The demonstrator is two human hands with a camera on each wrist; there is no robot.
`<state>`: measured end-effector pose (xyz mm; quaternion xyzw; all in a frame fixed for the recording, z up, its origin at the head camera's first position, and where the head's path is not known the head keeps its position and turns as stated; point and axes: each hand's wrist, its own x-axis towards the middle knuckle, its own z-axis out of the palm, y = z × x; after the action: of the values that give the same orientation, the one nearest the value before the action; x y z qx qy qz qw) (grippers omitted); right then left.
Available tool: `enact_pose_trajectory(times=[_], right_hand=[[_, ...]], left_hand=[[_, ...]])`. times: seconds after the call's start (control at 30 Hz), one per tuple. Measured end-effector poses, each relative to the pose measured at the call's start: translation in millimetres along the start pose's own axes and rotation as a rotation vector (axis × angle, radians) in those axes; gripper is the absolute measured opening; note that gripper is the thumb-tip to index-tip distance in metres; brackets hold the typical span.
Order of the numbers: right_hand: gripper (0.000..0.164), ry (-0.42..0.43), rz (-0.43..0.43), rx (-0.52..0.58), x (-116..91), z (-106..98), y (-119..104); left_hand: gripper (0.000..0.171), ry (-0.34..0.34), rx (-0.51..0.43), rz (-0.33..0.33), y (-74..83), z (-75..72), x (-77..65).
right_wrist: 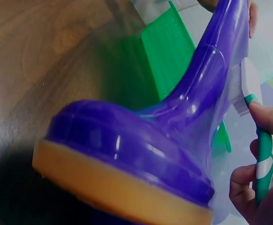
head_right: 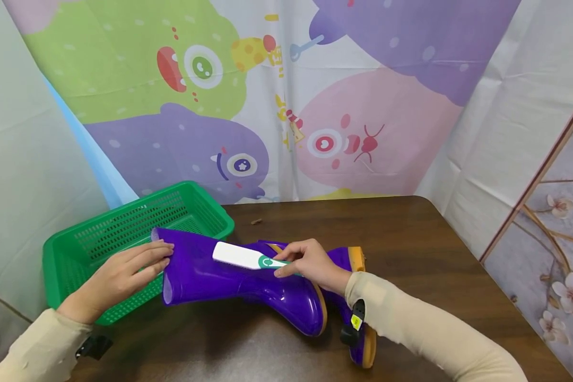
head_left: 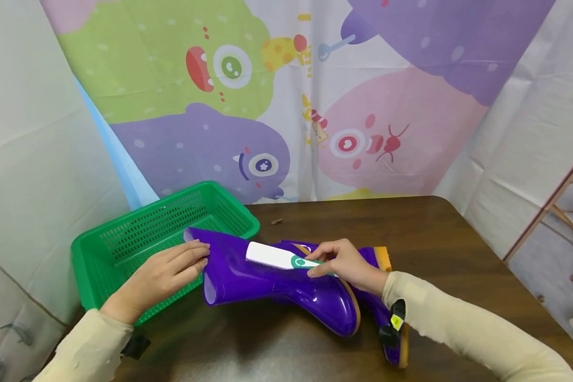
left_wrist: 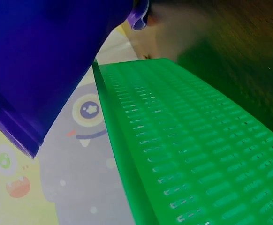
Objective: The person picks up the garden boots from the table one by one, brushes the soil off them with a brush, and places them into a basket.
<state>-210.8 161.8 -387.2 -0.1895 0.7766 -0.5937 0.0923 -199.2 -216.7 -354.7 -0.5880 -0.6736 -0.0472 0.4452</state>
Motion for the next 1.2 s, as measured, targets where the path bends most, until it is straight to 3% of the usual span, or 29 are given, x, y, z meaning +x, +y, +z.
enact_pose_trajectory(times=[0.23,0.4,0.77,1.2], right_hand=[[0.029,0.062,0.004,0.009,-3,-15,2],[0.031,0.121,0.0,-0.016,-5,-27,0],[0.03,0.166,-0.003,-0.043,-12,-52,4],[0.032,0.253,-0.036,-0.049,-22,-74,11]], left_hand=[[0.032,0.043,-0.032,-0.063,-1.0,4.0,1.9],[0.031,0.078,-0.052,-0.103,-3.8,8.8,11.0],[0.025,0.143,-0.054,-0.091,-12.8,21.9,40.3],[0.02,0.168,-0.051,-0.091,-22.7,35.5,69.4]])
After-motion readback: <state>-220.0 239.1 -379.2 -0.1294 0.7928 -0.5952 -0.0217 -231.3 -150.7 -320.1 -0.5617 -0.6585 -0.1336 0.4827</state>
